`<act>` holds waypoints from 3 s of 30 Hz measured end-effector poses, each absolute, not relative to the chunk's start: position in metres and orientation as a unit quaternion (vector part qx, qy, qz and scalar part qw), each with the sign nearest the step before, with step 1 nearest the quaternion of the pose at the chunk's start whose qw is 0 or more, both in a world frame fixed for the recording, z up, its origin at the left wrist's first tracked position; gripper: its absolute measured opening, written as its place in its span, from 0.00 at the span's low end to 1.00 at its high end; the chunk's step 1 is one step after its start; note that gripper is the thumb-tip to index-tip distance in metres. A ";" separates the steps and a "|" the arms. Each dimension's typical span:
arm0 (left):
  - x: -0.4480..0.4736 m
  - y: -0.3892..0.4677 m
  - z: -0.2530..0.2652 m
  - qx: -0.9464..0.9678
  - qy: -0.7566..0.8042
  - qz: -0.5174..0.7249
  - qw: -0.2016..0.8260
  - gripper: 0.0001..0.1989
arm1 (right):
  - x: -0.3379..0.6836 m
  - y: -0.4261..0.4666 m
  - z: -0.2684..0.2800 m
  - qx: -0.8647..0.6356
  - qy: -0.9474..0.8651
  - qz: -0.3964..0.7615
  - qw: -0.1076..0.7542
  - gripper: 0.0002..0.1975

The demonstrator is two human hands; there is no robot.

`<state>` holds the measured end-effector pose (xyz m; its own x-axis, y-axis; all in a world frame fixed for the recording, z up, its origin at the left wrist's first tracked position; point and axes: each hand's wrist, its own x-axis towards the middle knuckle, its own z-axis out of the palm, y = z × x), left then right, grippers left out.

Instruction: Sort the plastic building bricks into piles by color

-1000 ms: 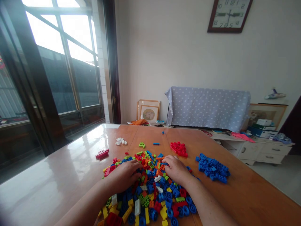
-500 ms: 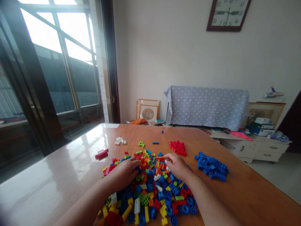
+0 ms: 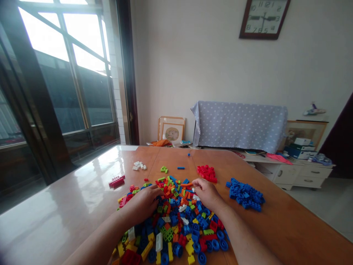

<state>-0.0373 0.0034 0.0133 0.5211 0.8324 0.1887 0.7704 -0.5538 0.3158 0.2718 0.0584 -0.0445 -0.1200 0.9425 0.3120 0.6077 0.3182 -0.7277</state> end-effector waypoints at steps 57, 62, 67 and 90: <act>-0.058 0.005 0.015 0.841 0.483 0.233 0.074 0.09 | 0.241 0.047 -0.011 -0.519 -0.742 0.266 0.331 0.21; -0.057 0.006 0.013 0.814 0.486 0.286 0.142 0.08 | 0.199 0.034 0.009 -0.482 -0.649 0.472 0.352 0.19; -0.057 0.007 0.010 0.787 0.454 0.349 0.231 0.11 | 0.154 0.031 0.016 -0.433 -0.606 0.549 0.380 0.19; -0.130 0.057 -0.008 0.439 0.659 0.546 0.275 0.17 | 0.034 0.138 -0.008 -0.546 -0.620 0.483 0.291 0.09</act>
